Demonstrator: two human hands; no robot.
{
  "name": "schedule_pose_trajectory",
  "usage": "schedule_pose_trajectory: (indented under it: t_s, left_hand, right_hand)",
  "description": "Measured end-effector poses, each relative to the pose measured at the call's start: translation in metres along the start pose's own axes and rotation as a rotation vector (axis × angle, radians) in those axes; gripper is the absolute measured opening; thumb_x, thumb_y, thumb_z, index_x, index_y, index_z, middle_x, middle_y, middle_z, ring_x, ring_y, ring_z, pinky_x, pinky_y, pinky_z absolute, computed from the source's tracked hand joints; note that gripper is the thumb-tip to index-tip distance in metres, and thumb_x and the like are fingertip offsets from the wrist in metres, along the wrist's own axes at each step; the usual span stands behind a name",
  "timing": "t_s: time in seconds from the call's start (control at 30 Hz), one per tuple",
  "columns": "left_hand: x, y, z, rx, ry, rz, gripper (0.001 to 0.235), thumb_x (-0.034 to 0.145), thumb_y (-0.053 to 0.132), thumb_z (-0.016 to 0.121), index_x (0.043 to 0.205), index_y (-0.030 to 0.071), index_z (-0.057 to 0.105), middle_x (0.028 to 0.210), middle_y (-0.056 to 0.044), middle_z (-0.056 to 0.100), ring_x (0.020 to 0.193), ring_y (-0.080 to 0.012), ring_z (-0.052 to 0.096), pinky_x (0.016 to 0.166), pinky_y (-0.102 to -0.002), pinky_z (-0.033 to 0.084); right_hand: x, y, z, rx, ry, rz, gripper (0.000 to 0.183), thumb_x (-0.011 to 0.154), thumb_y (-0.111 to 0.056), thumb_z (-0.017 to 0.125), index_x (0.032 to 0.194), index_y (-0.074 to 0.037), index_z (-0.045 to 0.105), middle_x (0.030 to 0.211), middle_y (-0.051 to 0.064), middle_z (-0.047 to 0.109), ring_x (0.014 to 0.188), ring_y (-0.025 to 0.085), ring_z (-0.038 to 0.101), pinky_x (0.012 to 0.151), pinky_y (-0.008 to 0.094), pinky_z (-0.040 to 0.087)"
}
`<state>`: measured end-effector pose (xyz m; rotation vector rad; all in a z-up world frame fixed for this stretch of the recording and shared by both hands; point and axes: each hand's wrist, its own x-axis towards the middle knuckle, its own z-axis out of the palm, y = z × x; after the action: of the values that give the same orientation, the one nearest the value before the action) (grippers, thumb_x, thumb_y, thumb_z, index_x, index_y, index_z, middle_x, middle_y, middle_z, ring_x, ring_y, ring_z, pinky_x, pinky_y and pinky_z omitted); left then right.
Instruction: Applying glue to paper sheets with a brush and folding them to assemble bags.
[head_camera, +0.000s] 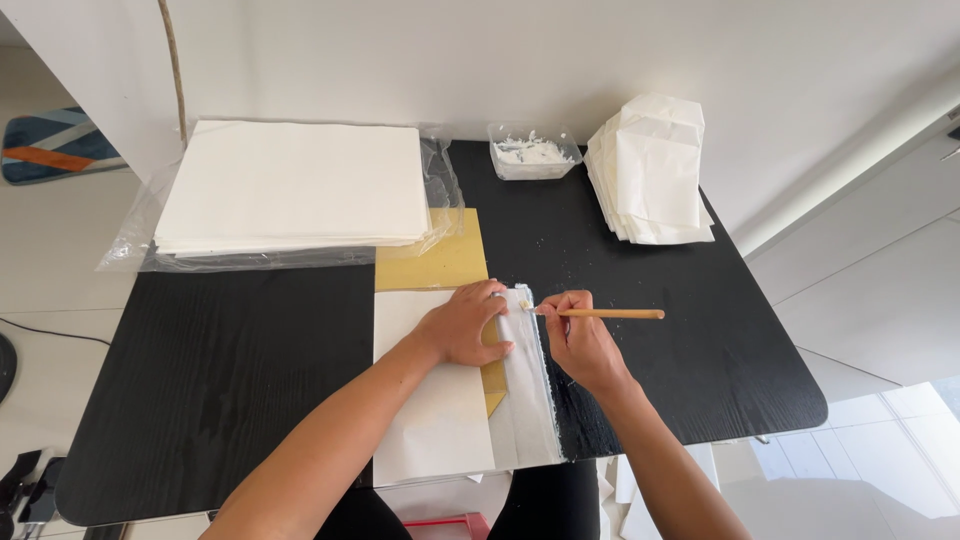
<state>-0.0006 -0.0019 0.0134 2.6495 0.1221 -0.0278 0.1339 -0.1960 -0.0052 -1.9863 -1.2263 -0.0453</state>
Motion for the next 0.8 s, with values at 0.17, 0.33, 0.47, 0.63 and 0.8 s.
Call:
schedule_pose_trajectory:
  t_s: [0.17,0.33,0.47,0.63,0.8]
  left_hand:
    - [0.006,-0.009,0.016,0.004,0.030,0.032,0.060,0.079,0.060,0.062,0.118,0.015,0.063,0.150,-0.011,0.052,0.151,-0.0280,0.038,0.128,-0.043,0.025]
    - [0.005,-0.011,0.016,0.013,0.030,0.051,0.060,0.079,0.060,0.061,0.118,0.015,0.062,0.148,-0.012,0.052,0.151,-0.0300,0.039,0.128,-0.045,0.026]
    - [0.009,-0.017,0.024,-0.051,0.030,0.075,0.061,0.082,0.057,0.062,0.122,0.012,0.062,0.154,-0.014,0.044,0.150,-0.0337,0.034,0.123,-0.049,0.027]
    - [0.008,-0.014,0.024,-0.107,0.013,0.050,0.060,0.084,0.054,0.066,0.126,0.011,0.062,0.159,-0.012,0.037,0.150,-0.0343,0.030,0.116,-0.051,0.032]
    - [0.004,-0.012,0.021,-0.124,0.001,0.038,0.060,0.084,0.052,0.066,0.126,0.010,0.061,0.161,-0.012,0.036,0.151,-0.0348,0.029,0.114,-0.053,0.034]
  right_hand:
    - [-0.032,-0.031,-0.025,0.011,-0.055,0.064,0.019,0.105,-0.013,0.055,0.097,-0.012,0.038,0.094,0.010,0.077,0.057,0.027,0.066,0.051,0.036,0.051]
    - [-0.061,-0.053,-0.046,0.023,-0.103,0.112,0.019,0.104,-0.013,0.056,0.097,-0.014,0.038,0.092,0.008,0.078,0.060,0.026,0.069,0.054,0.032,0.054]
    - [-0.088,-0.071,-0.060,0.039,-0.201,0.170,0.016,0.104,-0.014,0.053,0.097,-0.012,0.038,0.095,0.009,0.076,0.075,0.023,0.076,0.061,0.034,0.058]
    - [-0.108,-0.099,-0.080,0.024,-0.386,0.395,0.017,0.104,-0.020,0.051,0.095,-0.016,0.036,0.102,0.005,0.076,0.083,0.013,0.079,0.069,0.029,0.060]
    - [-0.121,-0.116,-0.096,0.076,-0.523,0.629,0.009,0.102,-0.022,0.054,0.102,-0.018,0.046,0.110,0.002,0.082,0.098,0.013,0.085,0.088,0.028,0.067]
